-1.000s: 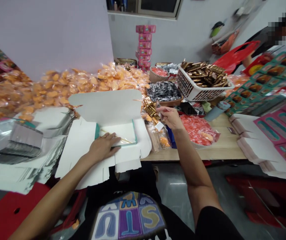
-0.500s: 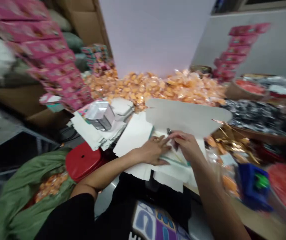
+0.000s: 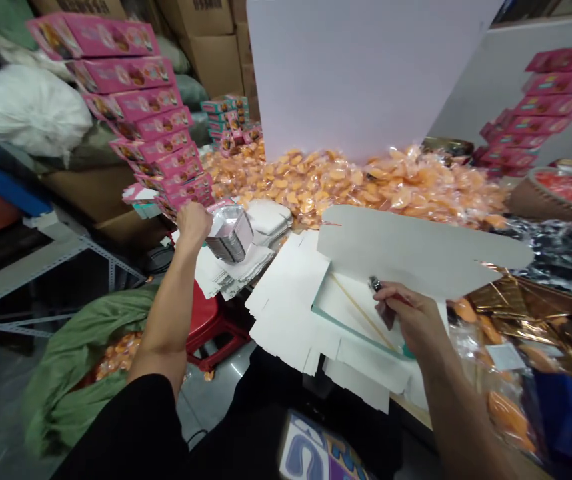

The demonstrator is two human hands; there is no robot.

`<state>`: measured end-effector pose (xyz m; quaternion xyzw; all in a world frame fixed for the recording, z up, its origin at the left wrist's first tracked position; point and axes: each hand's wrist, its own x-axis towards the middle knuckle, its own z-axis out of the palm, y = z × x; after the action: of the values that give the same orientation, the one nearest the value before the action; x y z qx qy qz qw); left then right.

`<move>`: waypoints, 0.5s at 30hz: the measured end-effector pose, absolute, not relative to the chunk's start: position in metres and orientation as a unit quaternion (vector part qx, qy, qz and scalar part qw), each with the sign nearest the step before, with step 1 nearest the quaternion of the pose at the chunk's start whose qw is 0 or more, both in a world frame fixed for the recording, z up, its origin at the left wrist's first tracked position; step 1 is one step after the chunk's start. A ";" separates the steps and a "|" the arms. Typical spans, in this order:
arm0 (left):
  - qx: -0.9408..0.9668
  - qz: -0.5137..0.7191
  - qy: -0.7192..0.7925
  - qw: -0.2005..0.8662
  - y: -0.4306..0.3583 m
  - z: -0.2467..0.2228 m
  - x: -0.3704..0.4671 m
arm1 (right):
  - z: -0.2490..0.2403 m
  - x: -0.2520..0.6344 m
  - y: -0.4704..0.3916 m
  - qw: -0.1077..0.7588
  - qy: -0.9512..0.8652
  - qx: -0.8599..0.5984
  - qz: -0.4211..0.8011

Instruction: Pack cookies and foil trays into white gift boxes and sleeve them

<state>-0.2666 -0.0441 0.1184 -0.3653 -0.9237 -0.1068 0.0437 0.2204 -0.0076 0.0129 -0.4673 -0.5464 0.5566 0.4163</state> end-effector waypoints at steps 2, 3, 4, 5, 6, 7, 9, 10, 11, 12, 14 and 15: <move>-0.351 -0.103 -0.930 0.043 -0.042 0.111 -0.263 | 0.011 0.220 -0.007 0.406 -0.555 -0.468 0.556; -0.345 -0.101 -0.932 0.040 -0.041 0.109 -0.262 | 0.010 0.220 -0.007 0.405 -0.557 -0.468 0.553; -0.342 -0.101 -0.933 0.036 -0.041 0.107 -0.262 | 0.008 0.220 -0.007 0.406 -0.558 -0.469 0.551; -0.343 -0.101 -0.933 0.031 -0.041 0.107 -0.262 | 0.007 0.220 -0.007 0.407 -0.558 -0.471 0.549; -0.346 -0.101 -0.933 0.027 -0.041 0.107 -0.264 | 0.006 0.220 -0.008 0.410 -0.556 -0.472 0.548; -0.350 -0.101 -0.931 0.026 -0.042 0.107 -0.265 | 0.006 0.219 -0.008 0.412 -0.554 -0.473 0.548; -0.354 -0.099 -0.930 0.023 -0.043 0.109 -0.268 | 0.007 0.218 -0.009 0.410 -0.552 -0.473 0.552; -0.355 -0.098 -0.929 0.023 -0.043 0.109 -0.269 | 0.009 0.217 -0.009 0.409 -0.550 -0.472 0.555; -0.355 -0.098 -0.929 0.025 -0.043 0.108 -0.270 | 0.010 0.217 -0.009 0.407 -0.547 -0.472 0.559; -0.355 -0.098 -0.929 0.028 -0.042 0.108 -0.269 | 0.012 0.216 -0.010 0.406 -0.544 -0.472 0.562; -0.353 -0.101 -0.929 0.038 -0.040 0.106 -0.268 | 0.014 0.215 -0.010 0.404 -0.539 -0.474 0.568; -0.353 -0.102 -0.929 0.043 -0.039 0.105 -0.267 | 0.015 0.215 -0.010 0.402 -0.538 -0.474 0.569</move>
<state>-0.2672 -0.0390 0.1053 -0.3530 -0.9291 -0.1016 0.0430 0.2149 -0.0099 0.0146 -0.4740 -0.5380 0.5693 0.4022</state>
